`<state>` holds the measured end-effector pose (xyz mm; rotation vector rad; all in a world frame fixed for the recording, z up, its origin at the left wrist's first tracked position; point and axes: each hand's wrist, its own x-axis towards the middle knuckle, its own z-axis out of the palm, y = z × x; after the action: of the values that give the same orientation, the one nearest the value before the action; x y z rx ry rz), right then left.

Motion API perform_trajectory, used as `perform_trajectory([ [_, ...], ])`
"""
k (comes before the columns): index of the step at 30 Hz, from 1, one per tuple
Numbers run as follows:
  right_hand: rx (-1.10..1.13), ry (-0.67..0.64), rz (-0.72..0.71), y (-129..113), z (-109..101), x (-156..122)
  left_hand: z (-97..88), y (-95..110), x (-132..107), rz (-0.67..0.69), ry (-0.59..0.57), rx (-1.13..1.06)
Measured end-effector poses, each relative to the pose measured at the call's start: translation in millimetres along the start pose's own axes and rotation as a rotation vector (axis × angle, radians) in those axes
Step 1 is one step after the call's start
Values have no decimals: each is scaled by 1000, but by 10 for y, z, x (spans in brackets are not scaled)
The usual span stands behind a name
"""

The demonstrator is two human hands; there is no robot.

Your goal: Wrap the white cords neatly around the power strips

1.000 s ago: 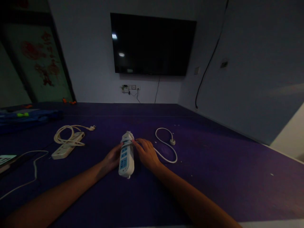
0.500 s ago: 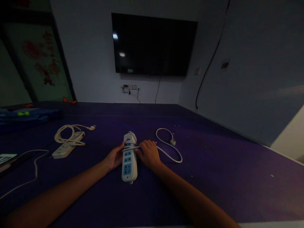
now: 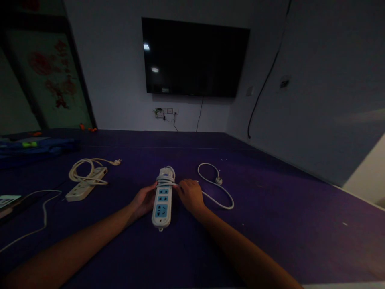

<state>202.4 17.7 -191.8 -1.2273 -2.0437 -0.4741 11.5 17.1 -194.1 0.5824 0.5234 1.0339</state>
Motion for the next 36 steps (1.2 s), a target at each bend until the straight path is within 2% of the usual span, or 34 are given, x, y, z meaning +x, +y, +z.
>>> perform_trajectory([
  [7, 19, -53, -28, 11, 43, -8, 101, 17, -116, -58, -137, 96],
  [13, 173, -29, -82, 12, 87, -19, 40, 18, -67, -133, -64, 134],
  [16, 211, -56, -86, 13, 80, -13, 25, 15, -46, -166, -71, 125],
  [26, 305, -83, -74, 5, 70, -21, 88, 37, -85, -130, 1, 170],
  [32, 391, 52, -172, 28, 113, -22, 130, 52, -116, -128, -22, 120],
  [36, 380, 65, -183, 48, 136, -22, 105, 32, -98, -135, -15, 87],
])
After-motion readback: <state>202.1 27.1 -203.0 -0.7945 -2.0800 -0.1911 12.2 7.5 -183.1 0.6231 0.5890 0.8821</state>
